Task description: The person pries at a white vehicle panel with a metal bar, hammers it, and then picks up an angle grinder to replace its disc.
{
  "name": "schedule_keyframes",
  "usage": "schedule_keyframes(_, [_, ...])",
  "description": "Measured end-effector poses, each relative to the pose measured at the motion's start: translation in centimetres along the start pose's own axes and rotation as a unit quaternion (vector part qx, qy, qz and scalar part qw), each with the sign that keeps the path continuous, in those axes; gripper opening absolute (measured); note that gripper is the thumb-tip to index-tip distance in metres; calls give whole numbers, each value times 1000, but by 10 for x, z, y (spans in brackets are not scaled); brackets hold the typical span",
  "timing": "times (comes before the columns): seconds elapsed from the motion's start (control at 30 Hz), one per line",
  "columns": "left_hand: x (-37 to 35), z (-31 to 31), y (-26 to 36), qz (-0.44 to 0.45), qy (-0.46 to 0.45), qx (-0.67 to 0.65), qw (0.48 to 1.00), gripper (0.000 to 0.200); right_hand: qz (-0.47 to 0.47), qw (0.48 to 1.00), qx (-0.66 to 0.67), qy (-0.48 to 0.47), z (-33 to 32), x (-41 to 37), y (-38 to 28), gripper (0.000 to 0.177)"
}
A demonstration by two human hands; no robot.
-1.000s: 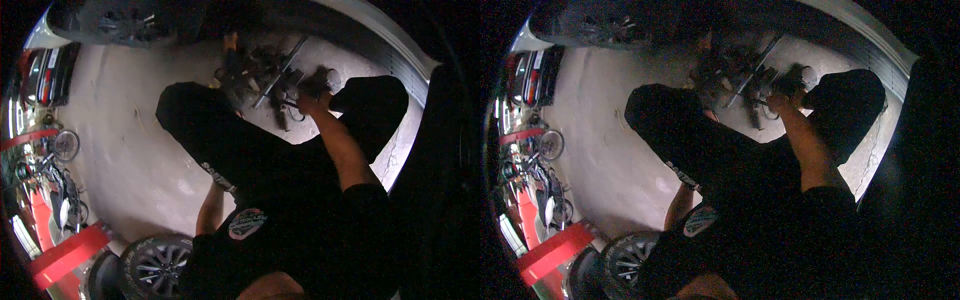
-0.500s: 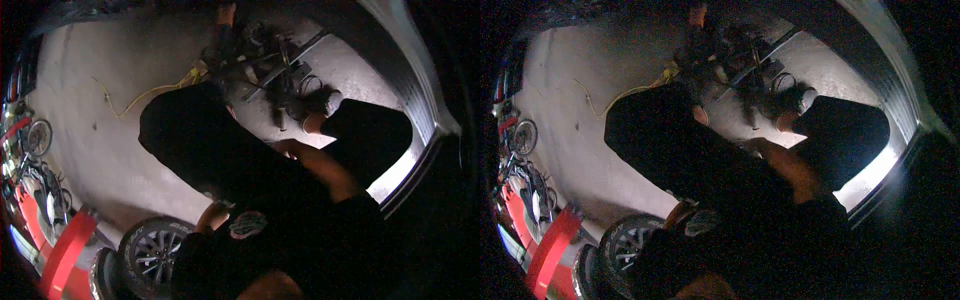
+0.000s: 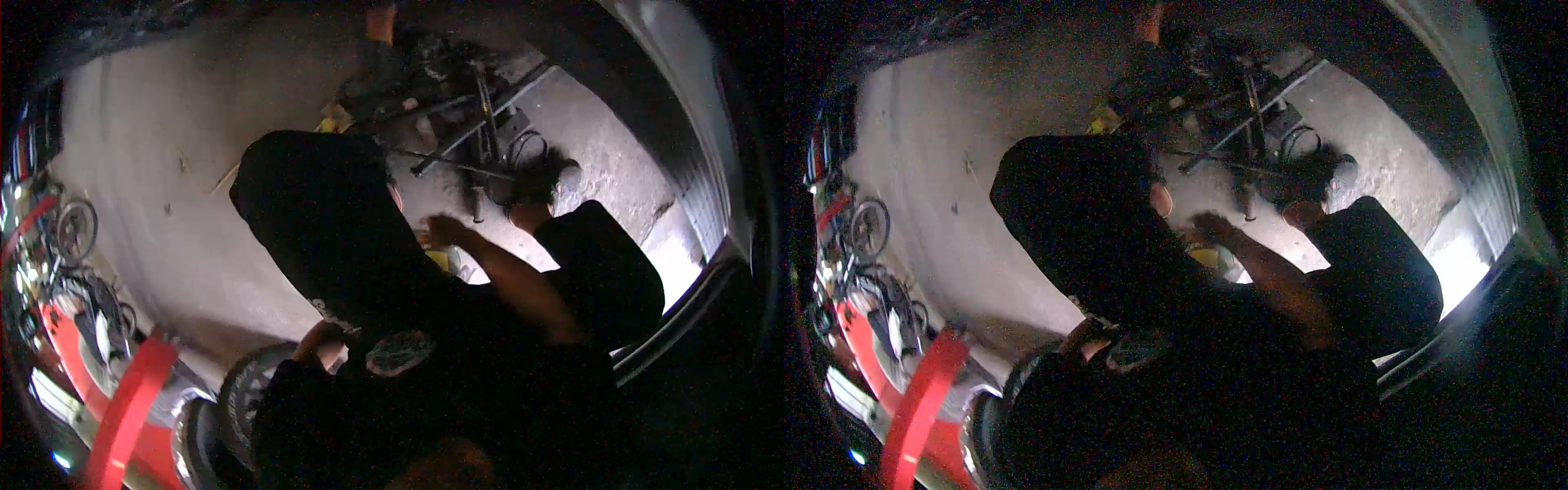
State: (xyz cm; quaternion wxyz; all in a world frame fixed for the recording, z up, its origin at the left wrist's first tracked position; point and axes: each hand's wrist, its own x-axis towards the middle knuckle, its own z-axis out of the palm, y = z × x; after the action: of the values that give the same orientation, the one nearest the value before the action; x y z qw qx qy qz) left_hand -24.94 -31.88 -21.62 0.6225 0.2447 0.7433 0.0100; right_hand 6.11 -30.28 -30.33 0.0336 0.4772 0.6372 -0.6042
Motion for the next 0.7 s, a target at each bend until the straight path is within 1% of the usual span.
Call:
schedule_keyframes(0.03, [9,-2,1,6,-10,7,1000,32,-21,958,-75,274,-17,9,-4,46])
schedule_keyframes(0.07, [17,-3,4,16,-21,18,999,32,1,916,-66,396,-49,8,-3,44])
schedule_keyframes(0.1, [22,-9,7,27,-30,26,999,32,29,875,-51,481,-86,4,1,42])
schedule_keyframes(0.17, [25,-19,9,43,-39,34,998,32,79,814,-59,572,-136,-13,7,39])
schedule_keyframes(0.23, [30,-26,15,62,-43,35,997,31,90,747,-136,644,-148,-25,21,42])
schedule_keyframes(0.27, [32,-27,21,72,-44,34,996,31,125,756,-135,628,-157,-27,23,43])
schedule_keyframes(0.33, [34,-32,29,89,-42,26,995,31,150,764,-139,612,-193,-26,43,44])
schedule_keyframes(0.37, [34,-36,35,99,-38,21,994,31,299,800,182,488,-239,-21,58,46])
schedule_keyframes(0.4, [34,-40,39,108,-33,16,994,31,343,780,348,392,-244,-13,64,47])
schedule_keyframes(0.43, [31,-46,45,114,-27,12,993,31,404,728,476,282,-254,-15,42,48])
schedule_keyframes(0.47, [30,-56,53,130,-16,-2,991,31,310,750,450,372,-232,-22,16,46])
schedule_keyframes(0.5, [28,-61,59,143,-14,-6,990,31,215,754,420,456,-214,-32,-8,45])
schedule_keyframes(0.53, [27,-65,67,155,-11,-10,988,31,218,749,425,459,-210,-34,-1,45])
schedule_keyframes(0.57, [26,-74,79,175,-6,-26,984,31,192,791,274,513,-211,-37,15,40])
schedule_keyframes(0.63, [14,-98,111,227,9,-69,971,31,170,809,115,551,-189,-48,53,35])
schedule_keyframes(0.67, [8,-112,127,261,18,-95,960,31,179,755,127,618,-171,-49,75,33])
schedule_keyframes(0.7, [-5,-131,148,303,29,-128,944,31,197,740,90,636,-160,-55,92,32])
